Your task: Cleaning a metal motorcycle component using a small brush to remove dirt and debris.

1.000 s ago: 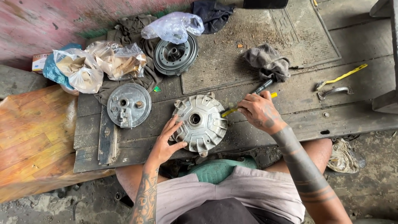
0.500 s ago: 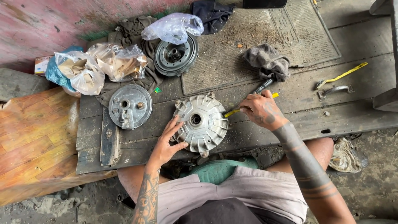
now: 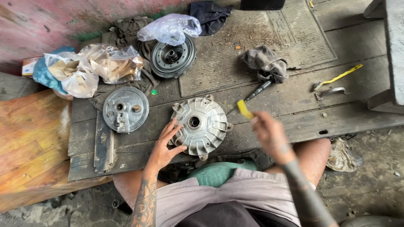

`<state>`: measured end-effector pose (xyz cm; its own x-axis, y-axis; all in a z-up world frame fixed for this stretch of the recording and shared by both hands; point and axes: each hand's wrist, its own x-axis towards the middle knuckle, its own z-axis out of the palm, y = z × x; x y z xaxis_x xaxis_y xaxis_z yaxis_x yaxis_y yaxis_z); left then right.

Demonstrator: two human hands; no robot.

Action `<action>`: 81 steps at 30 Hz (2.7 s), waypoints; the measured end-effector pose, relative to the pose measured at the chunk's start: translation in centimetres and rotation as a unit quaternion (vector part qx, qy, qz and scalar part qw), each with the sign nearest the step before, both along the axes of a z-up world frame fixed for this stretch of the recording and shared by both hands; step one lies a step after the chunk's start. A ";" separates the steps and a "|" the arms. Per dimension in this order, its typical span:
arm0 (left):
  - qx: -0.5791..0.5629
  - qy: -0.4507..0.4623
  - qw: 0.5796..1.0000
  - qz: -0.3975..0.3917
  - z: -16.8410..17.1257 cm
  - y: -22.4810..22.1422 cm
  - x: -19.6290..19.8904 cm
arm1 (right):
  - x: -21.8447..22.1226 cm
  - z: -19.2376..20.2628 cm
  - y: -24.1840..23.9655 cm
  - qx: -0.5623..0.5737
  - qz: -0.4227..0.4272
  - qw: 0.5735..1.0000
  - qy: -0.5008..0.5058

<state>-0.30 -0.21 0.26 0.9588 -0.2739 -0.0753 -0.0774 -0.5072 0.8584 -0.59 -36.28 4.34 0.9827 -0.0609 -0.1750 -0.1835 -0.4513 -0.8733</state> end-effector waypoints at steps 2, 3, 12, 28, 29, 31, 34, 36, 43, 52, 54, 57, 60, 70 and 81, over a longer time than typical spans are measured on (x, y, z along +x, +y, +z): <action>-0.001 -0.002 1.000 -0.004 -0.5 0.1 0.0 | -1.9 -2.1 3.4 0.016 0.045 0.998 0.036; 0.001 -0.009 1.000 -0.005 -0.7 0.4 0.0 | -2.7 -3.1 5.3 0.037 0.093 0.993 0.069; 0.022 -0.013 1.000 0.011 -0.3 -0.4 -0.7 | -4.2 -4.7 6.0 -0.213 0.040 0.975 0.044; -0.009 -0.025 1.000 0.013 0.0 -0.8 -1.2 | -1.6 -11.4 5.2 -0.062 0.098 0.927 -0.357; 0.005 -0.024 1.000 0.015 -0.3 -0.7 -1.2 | -2.1 -8.8 6.4 -0.089 0.087 0.968 -0.220; 0.014 -0.030 0.999 0.019 -0.4 -0.7 -1.3 | -2.6 -6.0 7.3 -0.119 0.073 0.987 -0.083; 0.017 -0.031 0.999 0.023 -0.7 -0.9 -1.3 | -2.3 -5.6 6.1 -0.175 0.052 0.980 -0.075; 0.064 -0.042 0.997 0.025 -1.7 -0.8 -1.4 | -2.3 -5.5 5.5 -0.326 0.053 0.943 -0.034; 0.049 -0.035 0.997 0.042 -1.2 -1.3 -2.0 | -2.5 -2.0 7.4 -0.121 -0.006 0.991 0.054; 0.113 -0.122 0.983 0.076 -1.7 -2.6 -2.7 | -1.4 -2.2 9.1 -0.251 -0.030 0.953 -0.165; 0.102 -0.079 0.989 0.077 -1.7 -2.9 -3.4 | -1.1 4.8 10.6 0.180 -0.171 0.952 0.177; 0.121 -0.096 0.985 0.081 -2.4 -3.0 -3.1 | -0.1 3.4 9.4 -0.087 -0.044 0.985 0.139; 0.119 -0.098 0.984 0.086 -2.8 -3.5 -3.6 | 1.7 -2.8 9.6 -0.334 0.034 0.935 0.114; 0.151 -0.132 0.970 0.136 -2.1 -6.1 -5.9 | 3.0 -1.5 10.7 -0.328 0.031 0.938 0.112; 0.145 -0.207 0.950 0.182 -2.6 -7.7 -6.1 | 4.2 -4.1 10.0 -0.343 0.041 0.937 0.060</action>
<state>-6.43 -7.86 -2.38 0.9501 0.0570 0.3067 -0.1510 -0.7762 0.6122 3.66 -26.29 0.26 0.9650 -0.1243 -0.2311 -0.2014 -0.9154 -0.3485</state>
